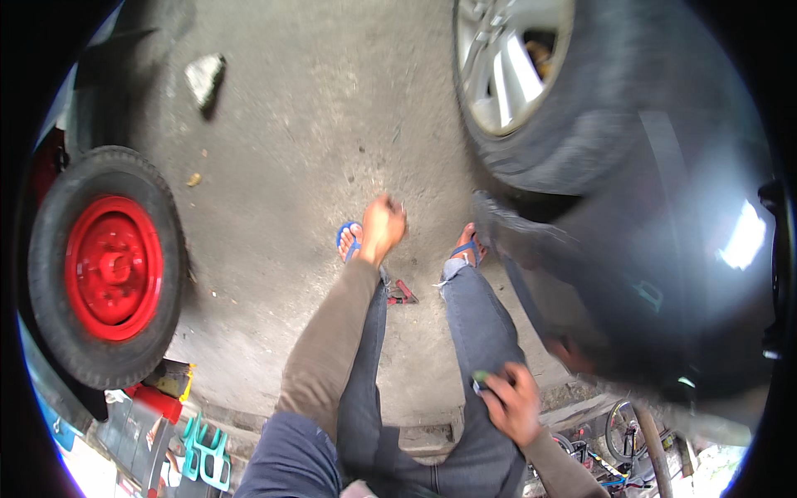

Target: The person works under the open hood of a grey car, manipulating wires and connectors near the headlight assembly. They then remove a small cylindrical component, inspect it, and reinsert it into the headlight area.

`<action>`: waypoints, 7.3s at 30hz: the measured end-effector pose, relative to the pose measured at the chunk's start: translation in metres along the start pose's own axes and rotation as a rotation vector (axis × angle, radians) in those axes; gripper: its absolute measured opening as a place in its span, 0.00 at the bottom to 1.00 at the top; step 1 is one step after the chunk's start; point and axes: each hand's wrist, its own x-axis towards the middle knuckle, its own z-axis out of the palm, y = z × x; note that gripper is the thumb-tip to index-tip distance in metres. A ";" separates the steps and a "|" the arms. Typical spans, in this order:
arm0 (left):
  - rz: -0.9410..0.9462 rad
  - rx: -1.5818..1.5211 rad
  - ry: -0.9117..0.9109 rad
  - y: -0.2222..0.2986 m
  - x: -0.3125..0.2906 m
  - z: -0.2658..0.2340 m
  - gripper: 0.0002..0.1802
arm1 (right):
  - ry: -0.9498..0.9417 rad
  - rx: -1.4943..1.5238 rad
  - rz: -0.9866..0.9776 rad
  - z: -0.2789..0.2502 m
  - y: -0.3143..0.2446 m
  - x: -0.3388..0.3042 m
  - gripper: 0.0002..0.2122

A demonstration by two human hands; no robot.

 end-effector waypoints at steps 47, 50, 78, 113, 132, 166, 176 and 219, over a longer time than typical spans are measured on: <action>0.830 -0.116 -0.496 0.531 -0.641 -0.068 0.14 | 0.884 0.187 -0.458 -0.421 -0.211 -0.269 0.11; 0.728 -0.211 -0.648 0.543 -0.629 -0.078 0.13 | 0.921 0.163 -0.438 -0.423 -0.220 -0.266 0.12; 1.108 0.164 -0.537 0.586 -0.583 -0.091 0.12 | 1.026 0.104 -0.263 -0.440 -0.262 -0.249 0.13; 0.642 -0.219 -0.541 0.568 -0.545 -0.105 0.12 | 0.454 0.463 -0.450 -0.489 -0.184 -0.154 0.20; 0.586 -0.536 -0.212 0.507 -0.537 -0.170 0.15 | 1.029 -0.909 -0.069 -0.671 -0.126 0.018 0.04; 0.789 -0.261 -0.555 0.613 -0.567 -0.159 0.16 | 0.577 0.983 -0.246 -0.429 -0.219 -0.211 0.15; 0.734 -0.137 -0.363 0.585 -0.560 -0.199 0.18 | 0.204 1.145 0.047 -0.389 -0.233 -0.194 0.10; 0.227 -0.187 0.075 0.246 -0.444 -0.247 0.17 | -0.365 0.159 -0.139 -0.314 -0.245 -0.049 0.24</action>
